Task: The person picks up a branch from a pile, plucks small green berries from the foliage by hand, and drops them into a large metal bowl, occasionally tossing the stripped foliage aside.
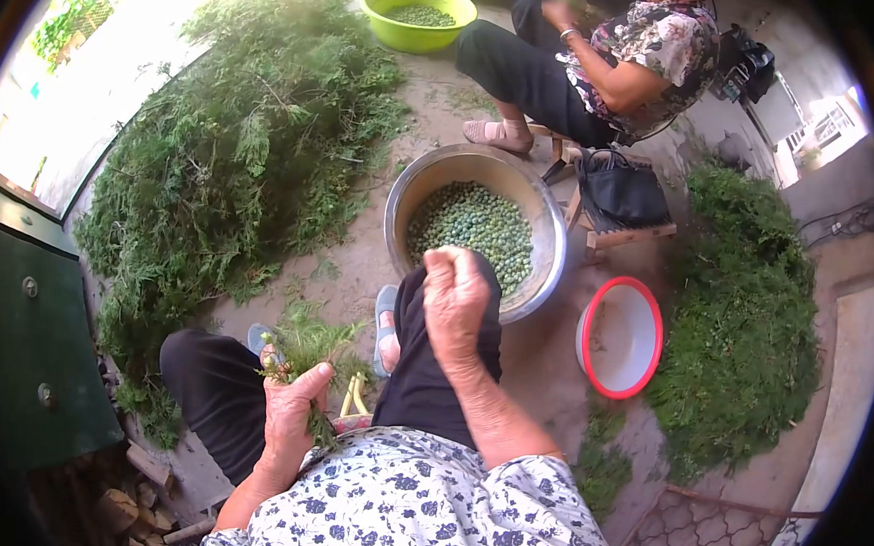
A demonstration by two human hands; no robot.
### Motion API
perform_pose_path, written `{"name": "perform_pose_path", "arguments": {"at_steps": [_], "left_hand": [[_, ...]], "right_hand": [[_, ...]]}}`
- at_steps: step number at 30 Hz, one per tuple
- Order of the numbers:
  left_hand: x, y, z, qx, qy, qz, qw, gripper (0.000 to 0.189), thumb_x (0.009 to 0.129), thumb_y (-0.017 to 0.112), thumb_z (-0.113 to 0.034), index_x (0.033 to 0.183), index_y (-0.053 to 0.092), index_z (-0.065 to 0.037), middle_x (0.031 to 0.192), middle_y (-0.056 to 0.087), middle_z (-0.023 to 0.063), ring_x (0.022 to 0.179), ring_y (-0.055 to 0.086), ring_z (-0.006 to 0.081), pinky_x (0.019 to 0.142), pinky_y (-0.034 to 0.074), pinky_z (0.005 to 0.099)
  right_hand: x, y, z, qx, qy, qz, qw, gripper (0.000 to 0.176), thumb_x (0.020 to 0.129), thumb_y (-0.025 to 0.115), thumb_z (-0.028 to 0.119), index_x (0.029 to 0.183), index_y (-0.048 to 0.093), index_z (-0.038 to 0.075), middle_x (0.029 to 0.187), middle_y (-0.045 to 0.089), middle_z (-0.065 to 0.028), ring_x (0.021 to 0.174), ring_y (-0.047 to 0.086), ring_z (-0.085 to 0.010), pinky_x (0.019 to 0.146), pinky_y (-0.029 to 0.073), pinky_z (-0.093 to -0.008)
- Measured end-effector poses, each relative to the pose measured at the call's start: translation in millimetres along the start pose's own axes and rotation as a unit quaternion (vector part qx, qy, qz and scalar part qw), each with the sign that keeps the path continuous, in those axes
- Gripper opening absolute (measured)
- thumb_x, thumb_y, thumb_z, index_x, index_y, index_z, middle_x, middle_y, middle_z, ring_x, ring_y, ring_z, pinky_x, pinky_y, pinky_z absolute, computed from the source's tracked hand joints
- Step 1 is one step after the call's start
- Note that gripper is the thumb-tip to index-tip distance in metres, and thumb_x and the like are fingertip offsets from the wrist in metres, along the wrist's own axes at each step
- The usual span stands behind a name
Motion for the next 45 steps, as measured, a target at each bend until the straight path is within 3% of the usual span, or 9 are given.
{"name": "perform_pose_path", "arguments": {"at_steps": [7, 8, 11, 17, 20, 26, 32, 35, 45], "left_hand": [[-2, -5, -10, -0.016, -0.119, 0.134, 0.984, 0.041, 0.074, 0.065, -0.007, 0.112, 0.049, -0.002, 0.090, 0.059, 0.0049, 0.076, 0.057, 0.0152, 0.069, 0.047, 0.0283], [1, -9, -7, -0.006, -0.115, 0.157, 0.981, 0.043, 0.074, 0.063, -0.005, 0.114, 0.048, 0.001, 0.095, 0.060, 0.0090, 0.083, 0.060, 0.0185, 0.073, 0.050, 0.0312], [8, -29, 10, -0.028, -0.117, 0.142, 0.983, 0.040, 0.078, 0.055, 0.002, 0.117, 0.046, 0.004, 0.101, 0.061, 0.0153, 0.085, 0.061, 0.0199, 0.076, 0.052, 0.0330], [12, -31, 8, -0.080, -0.109, 0.133, 0.982, 0.042, 0.081, 0.055, 0.004, 0.121, 0.042, 0.005, 0.097, 0.062, 0.0193, 0.084, 0.064, 0.0199, 0.077, 0.054, 0.0331], [11, -24, 1, -0.040, -0.091, 0.152, 0.983, 0.047, 0.077, 0.059, 0.006, 0.121, 0.041, 0.006, 0.097, 0.062, 0.0189, 0.086, 0.064, 0.0200, 0.079, 0.054, 0.0327], [15, -38, 11, -0.054, -0.102, 0.177, 0.978, 0.055, 0.069, 0.067, 0.005, 0.119, 0.043, 0.005, 0.099, 0.062, 0.0155, 0.086, 0.063, 0.0241, 0.081, 0.053, 0.0341], [13, -29, 13, 0.020, -0.093, 0.178, 0.979, 0.055, 0.069, 0.069, 0.007, 0.118, 0.045, 0.003, 0.100, 0.061, 0.0119, 0.088, 0.061, 0.0208, 0.081, 0.051, 0.0337], [11, -24, 15, 0.019, -0.051, 0.142, 0.988, 0.056, 0.069, 0.068, 0.008, 0.119, 0.044, 0.002, 0.102, 0.060, 0.0109, 0.088, 0.060, 0.0205, 0.080, 0.051, 0.0349], [12, -27, 27, 0.064, -0.050, 0.120, 0.989, 0.046, 0.070, 0.071, 0.000, 0.112, 0.051, -0.001, 0.092, 0.062, 0.0047, 0.077, 0.059, 0.0107, 0.060, 0.047, 0.0208]], "right_hand": [[65, -64, -9, -0.247, -0.156, -0.060, 0.955, 0.026, 0.081, 0.052, 0.003, 0.105, 0.060, 0.005, 0.092, 0.055, -0.0089, 0.070, 0.057, -0.0140, 0.061, 0.047, -0.0264], [80, -79, -19, -0.386, -0.323, -0.085, 0.860, 0.031, 0.077, 0.054, 0.004, 0.107, 0.059, 0.003, 0.098, 0.057, -0.0143, 0.082, 0.057, -0.0229, 0.073, 0.047, -0.0324], [113, -116, -54, -0.368, -0.122, -0.041, 0.921, 0.037, 0.078, 0.055, 0.013, 0.110, 0.055, -0.003, 0.108, 0.056, -0.0212, 0.098, 0.054, -0.0335, 0.088, 0.041, -0.0395], [106, -112, -46, -0.480, -0.261, -0.089, 0.833, 0.029, 0.082, 0.051, 0.005, 0.109, 0.060, 0.002, 0.108, 0.056, -0.0181, 0.101, 0.054, -0.0315, 0.091, 0.042, -0.0374], [109, -107, -37, -0.230, -0.038, -0.119, 0.965, 0.024, 0.083, 0.056, 0.008, 0.106, 0.062, 0.004, 0.103, 0.058, -0.0169, 0.082, 0.060, -0.0292, 0.078, 0.048, -0.0374], [125, -122, -52, -0.598, -0.255, -0.120, 0.751, 0.032, 0.079, 0.062, 0.015, 0.110, 0.060, 0.006, 0.110, 0.054, -0.0184, 0.103, 0.052, -0.0321, 0.089, 0.042, -0.0389], [89, -64, -24, -0.454, -0.262, 0.044, 0.850, 0.022, 0.080, 0.057, 0.007, 0.101, 0.062, 0.003, 0.099, 0.060, -0.0155, 0.091, 0.059, -0.0279, 0.082, 0.046, -0.0353], [36, -12, -5, -0.250, -0.097, 0.161, 0.950, 0.017, 0.083, 0.056, 0.005, 0.097, 0.063, 0.002, 0.085, 0.063, -0.0125, 0.072, 0.062, -0.0188, 0.068, 0.049, -0.0291], [-50, 57, -8, -0.182, -0.070, 0.469, 0.862, 0.021, 0.079, 0.056, 0.000, 0.100, 0.061, -0.001, 0.086, 0.061, -0.0128, 0.078, 0.061, -0.0184, 0.072, 0.047, -0.0272]]}}
Point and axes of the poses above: each hand's wrist, its own x-axis towards the middle knuckle, its own y-axis out of the palm, z = x × y, the point moved 2 cm from there along x, towards the middle knuckle
